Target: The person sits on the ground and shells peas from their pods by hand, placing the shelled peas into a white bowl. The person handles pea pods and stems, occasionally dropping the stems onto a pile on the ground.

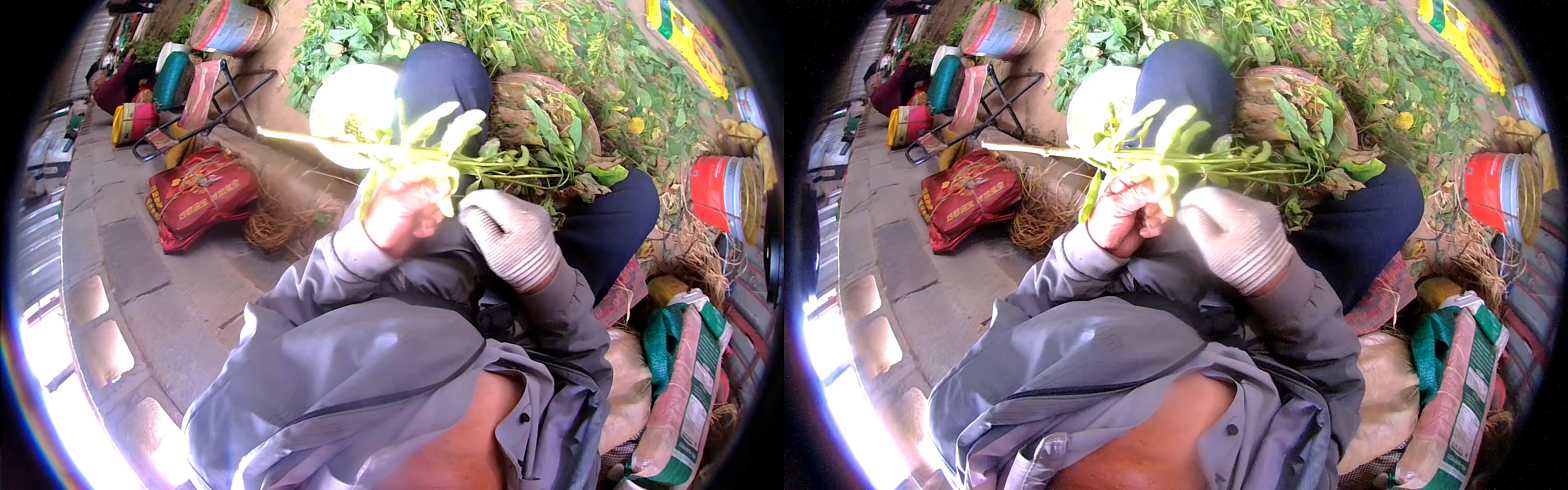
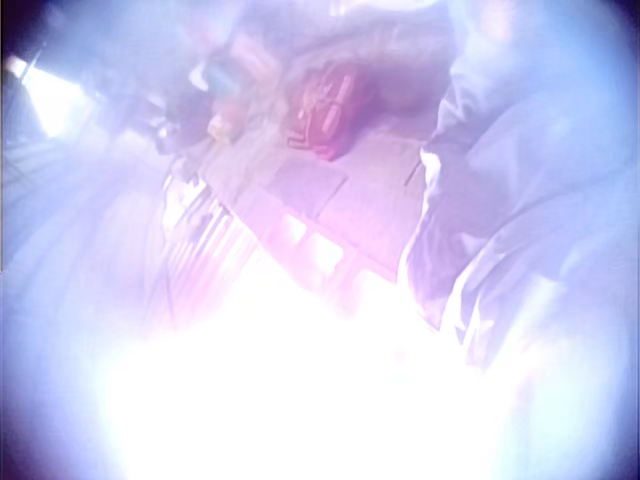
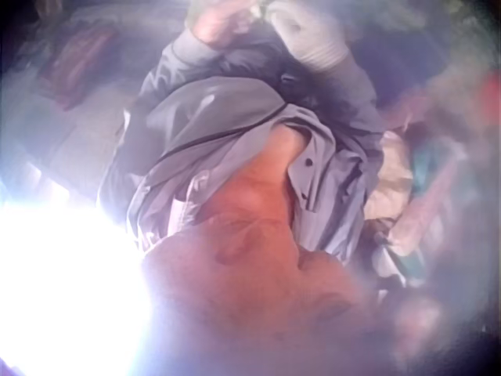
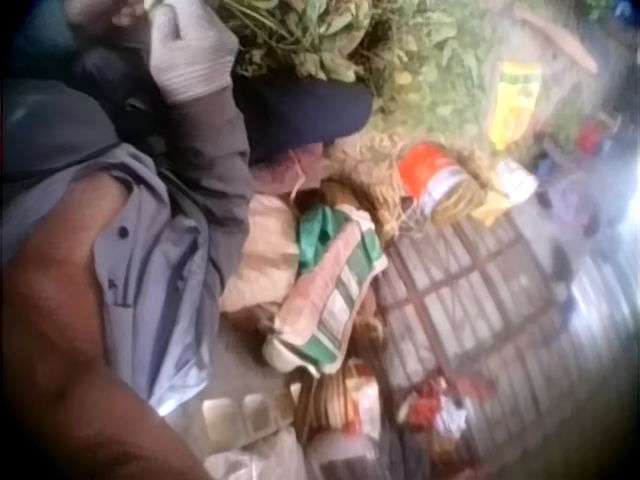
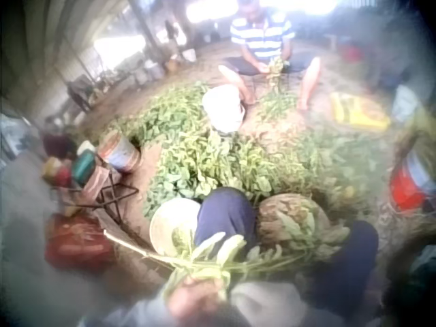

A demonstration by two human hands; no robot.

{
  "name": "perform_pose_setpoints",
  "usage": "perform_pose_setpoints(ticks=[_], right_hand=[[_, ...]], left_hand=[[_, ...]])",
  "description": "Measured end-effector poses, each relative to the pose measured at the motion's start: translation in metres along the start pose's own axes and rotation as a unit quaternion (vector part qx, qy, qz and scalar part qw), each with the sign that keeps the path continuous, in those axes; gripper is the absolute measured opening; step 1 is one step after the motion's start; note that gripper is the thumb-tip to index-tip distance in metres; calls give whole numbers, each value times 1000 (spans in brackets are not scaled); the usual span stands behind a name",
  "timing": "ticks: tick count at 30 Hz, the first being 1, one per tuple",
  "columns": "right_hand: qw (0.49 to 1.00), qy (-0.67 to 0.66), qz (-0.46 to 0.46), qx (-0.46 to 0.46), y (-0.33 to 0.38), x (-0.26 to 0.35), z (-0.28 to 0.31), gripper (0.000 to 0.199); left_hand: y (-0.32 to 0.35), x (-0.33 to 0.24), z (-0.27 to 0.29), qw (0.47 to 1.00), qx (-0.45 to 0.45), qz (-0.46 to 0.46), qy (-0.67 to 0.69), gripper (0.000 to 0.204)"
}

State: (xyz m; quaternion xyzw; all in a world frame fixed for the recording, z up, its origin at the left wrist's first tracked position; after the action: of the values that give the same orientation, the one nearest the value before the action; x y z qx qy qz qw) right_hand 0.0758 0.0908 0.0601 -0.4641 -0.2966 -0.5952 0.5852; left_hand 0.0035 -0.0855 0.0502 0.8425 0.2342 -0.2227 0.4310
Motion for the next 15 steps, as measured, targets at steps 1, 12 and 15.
perform_pose_setpoints(ticks=[1, 12, 15], right_hand=[[1000, -14, -20, -14, 0, -1, 6, 8], [961, 127, -244, 35, -34, -115, 51, 37], [951, 78, -272, 124, -41, -118, 46, 33]], left_hand=[[0, 1, 4, 1000, 17, 2, 3, 17], [9, 9, 13, 991, 52, -12, -122, 33], [9, 11, 16, 981, 61, -42, -179, 21]])
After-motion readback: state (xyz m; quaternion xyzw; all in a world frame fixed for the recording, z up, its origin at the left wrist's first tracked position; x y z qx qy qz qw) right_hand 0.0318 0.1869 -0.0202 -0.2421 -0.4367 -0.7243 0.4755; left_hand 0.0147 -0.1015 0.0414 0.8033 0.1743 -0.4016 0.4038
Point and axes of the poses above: each hand's wrist, its own y-axis away from the middle knuckle, its own z-axis out of the back of the hand, x = y × z, the point moved 1 cm from there along -y, towards the middle knuckle, and after that the axes turned 5 degrees about -x, right-handed, at the moved point
